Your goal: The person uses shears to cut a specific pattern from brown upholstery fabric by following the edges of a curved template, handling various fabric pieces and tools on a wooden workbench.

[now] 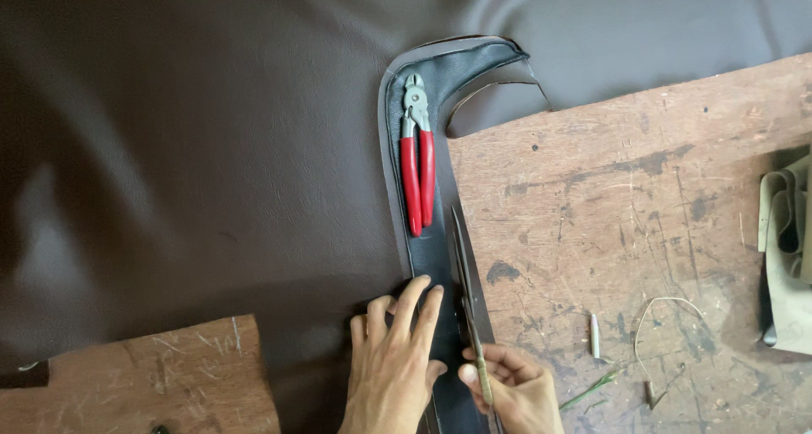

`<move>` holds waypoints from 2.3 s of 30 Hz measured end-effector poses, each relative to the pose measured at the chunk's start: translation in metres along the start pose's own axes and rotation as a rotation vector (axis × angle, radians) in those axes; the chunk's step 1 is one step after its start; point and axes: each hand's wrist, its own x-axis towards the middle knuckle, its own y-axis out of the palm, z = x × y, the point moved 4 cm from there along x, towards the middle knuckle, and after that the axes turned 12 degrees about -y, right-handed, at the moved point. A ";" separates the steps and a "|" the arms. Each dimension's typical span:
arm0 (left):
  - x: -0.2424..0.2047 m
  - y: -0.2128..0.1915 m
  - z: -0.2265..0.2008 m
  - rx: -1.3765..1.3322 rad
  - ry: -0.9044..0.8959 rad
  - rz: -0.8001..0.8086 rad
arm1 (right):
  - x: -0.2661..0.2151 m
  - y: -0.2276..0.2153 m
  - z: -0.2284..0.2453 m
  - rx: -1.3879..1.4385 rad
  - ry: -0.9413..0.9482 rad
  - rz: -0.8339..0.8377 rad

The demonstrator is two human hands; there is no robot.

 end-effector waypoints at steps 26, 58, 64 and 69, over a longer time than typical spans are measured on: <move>-0.001 -0.003 0.002 -0.028 0.033 0.007 | 0.007 0.028 0.044 0.093 -0.037 -0.061; 0.003 0.000 0.005 0.005 0.032 0.015 | 0.021 0.039 0.061 0.125 -0.061 -0.016; 0.005 0.002 0.006 -0.003 0.030 0.043 | 0.020 0.042 0.062 0.126 -0.065 -0.034; 0.008 0.006 0.008 0.002 0.023 0.083 | 0.020 0.043 0.063 0.129 -0.057 -0.043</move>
